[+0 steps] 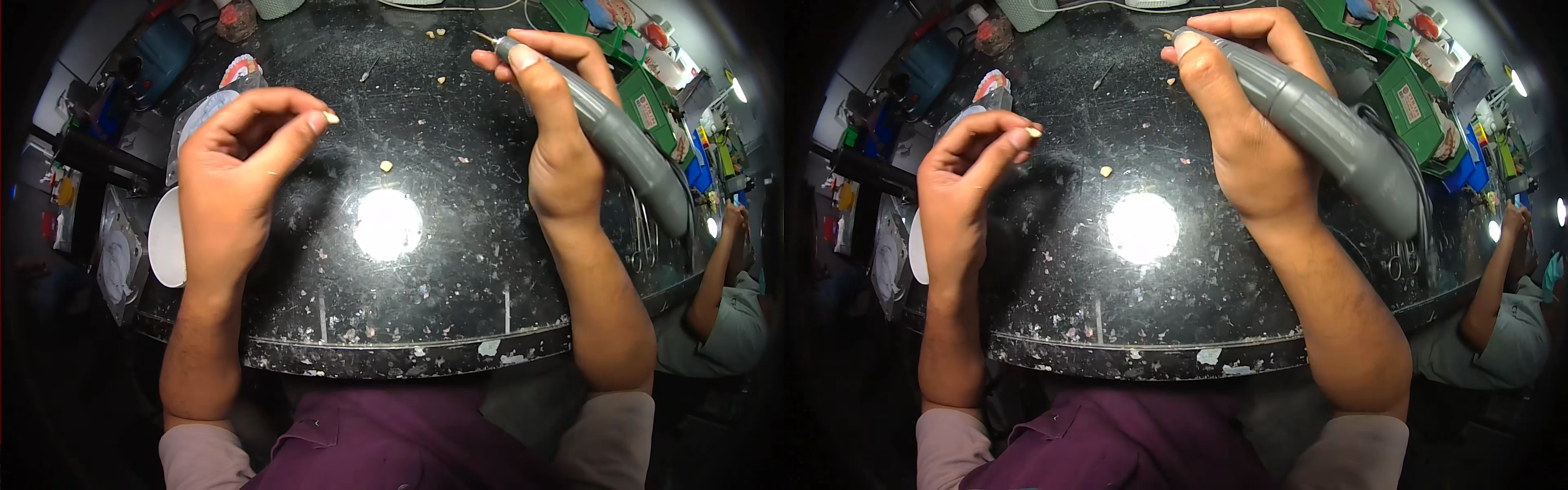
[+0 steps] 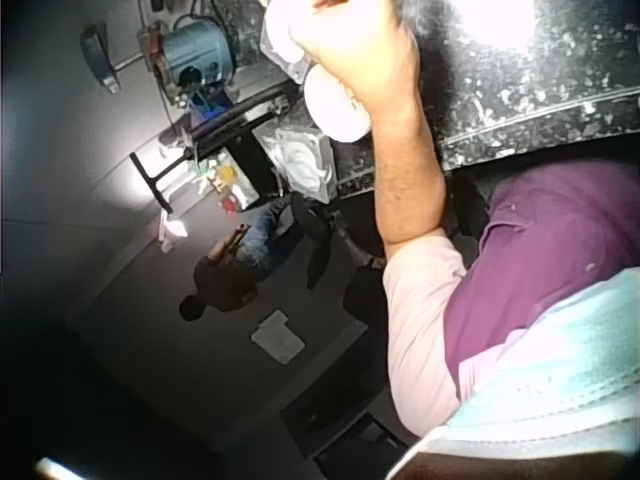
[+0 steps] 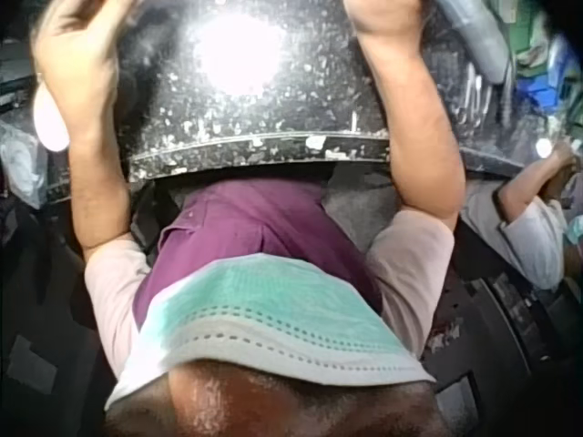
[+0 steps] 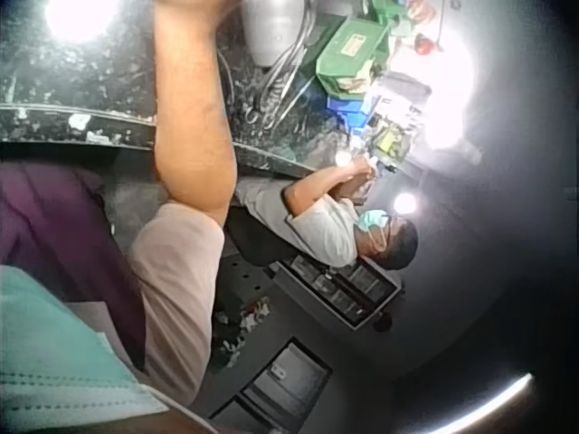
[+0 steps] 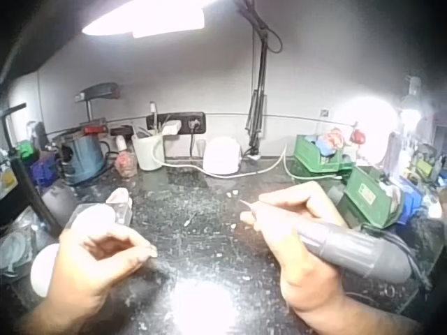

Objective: The person shapes an artificial tooth using a rotary tool, searches through drill bits inside a cup by hand, and grinds the artificial tooth with the rotary tool.

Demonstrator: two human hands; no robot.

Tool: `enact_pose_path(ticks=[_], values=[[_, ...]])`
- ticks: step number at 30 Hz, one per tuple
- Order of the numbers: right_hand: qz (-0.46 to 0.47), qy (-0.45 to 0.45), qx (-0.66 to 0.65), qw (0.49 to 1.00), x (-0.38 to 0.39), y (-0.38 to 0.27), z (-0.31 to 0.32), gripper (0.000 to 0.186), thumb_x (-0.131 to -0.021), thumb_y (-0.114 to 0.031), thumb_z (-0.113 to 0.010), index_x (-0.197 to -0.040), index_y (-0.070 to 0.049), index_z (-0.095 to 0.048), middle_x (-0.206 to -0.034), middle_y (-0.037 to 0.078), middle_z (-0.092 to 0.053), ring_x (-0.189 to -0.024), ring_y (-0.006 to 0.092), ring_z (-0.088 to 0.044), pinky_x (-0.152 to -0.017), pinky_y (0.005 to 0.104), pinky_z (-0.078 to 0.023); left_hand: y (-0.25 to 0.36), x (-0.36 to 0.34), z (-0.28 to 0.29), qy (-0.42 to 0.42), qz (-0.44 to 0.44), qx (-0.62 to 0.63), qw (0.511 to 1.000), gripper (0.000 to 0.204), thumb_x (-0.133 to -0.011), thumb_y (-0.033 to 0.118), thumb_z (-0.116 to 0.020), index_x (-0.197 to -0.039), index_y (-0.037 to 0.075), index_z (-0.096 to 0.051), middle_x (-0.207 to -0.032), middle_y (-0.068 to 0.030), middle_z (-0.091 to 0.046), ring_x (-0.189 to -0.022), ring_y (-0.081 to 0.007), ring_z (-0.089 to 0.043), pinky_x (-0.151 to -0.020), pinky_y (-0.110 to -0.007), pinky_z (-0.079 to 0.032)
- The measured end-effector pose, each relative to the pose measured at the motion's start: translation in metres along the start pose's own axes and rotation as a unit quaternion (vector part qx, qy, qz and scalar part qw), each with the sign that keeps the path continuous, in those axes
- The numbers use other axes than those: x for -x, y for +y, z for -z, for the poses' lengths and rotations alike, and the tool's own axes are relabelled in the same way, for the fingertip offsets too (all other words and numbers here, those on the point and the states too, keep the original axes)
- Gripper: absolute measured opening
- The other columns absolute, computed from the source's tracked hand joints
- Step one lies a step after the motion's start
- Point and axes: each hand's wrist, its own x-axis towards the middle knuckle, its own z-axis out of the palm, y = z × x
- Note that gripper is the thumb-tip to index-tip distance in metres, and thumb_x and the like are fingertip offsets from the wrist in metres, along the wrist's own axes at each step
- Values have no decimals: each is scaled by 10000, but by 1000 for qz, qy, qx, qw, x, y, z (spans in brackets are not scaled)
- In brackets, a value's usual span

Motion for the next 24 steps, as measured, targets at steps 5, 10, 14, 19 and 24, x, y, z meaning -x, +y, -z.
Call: enact_pose_path(ticks=[5,10,14,19,24], values=[[-38,25,-32,998,-2,22,12,113,-838,-96,-636,-898,-17,-582,-840,62,-642,-802,111,-634,-712,218,-494,-17,8,-4,-81,-6,-226,971,135,-772,73,-650,-847,-39,-658,-850,-112,-665,-782,-160,-628,-733,-258,-476],[-35,51,11,998,-6,31,14,130,-825,-149,-658,-860,-46,-587,-790,36,-655,-728,74,-604,-622,211,-461,-10,9,-11,17,-53,-254,966,169,-841,135,-639,-819,-32,-660,-805,-53,-647,-747,-95,-562,-693,-229,-427],[-52,108,0,993,-13,40,34,135,-825,-169,-645,-839,-55,-573,-768,38,-658,-713,77,-610,-601,213,-455,26,-13,-38,-99,101,-349,926,360,-872,224,-626,-625,-18,-524,-654,-3,-550,-567,-58,-443,-520,-237,-371],[-52,141,9,989,-17,48,39,149,-803,-180,-654,-823,-59,-568,-728,29,-651,-637,75,-589,-581,227,-453,-15,-81,-71,-2,-191,-270,944,303,-869,253,-614,-698,17,-528,-629,-1,-520,-535,-74,-438,-482,-250,-371],[-39,159,0,986,-20,58,41,165,-771,-186,-676,-782,-60,-571,-685,19,-628,-615,88,-577,-578,248,-453,-39,-160,-92,-109,-151,-405,895,238,-785,162,-626,-993,52,-661,-807,-56,-675,-757,-152,-638,-743,-276,-491]])
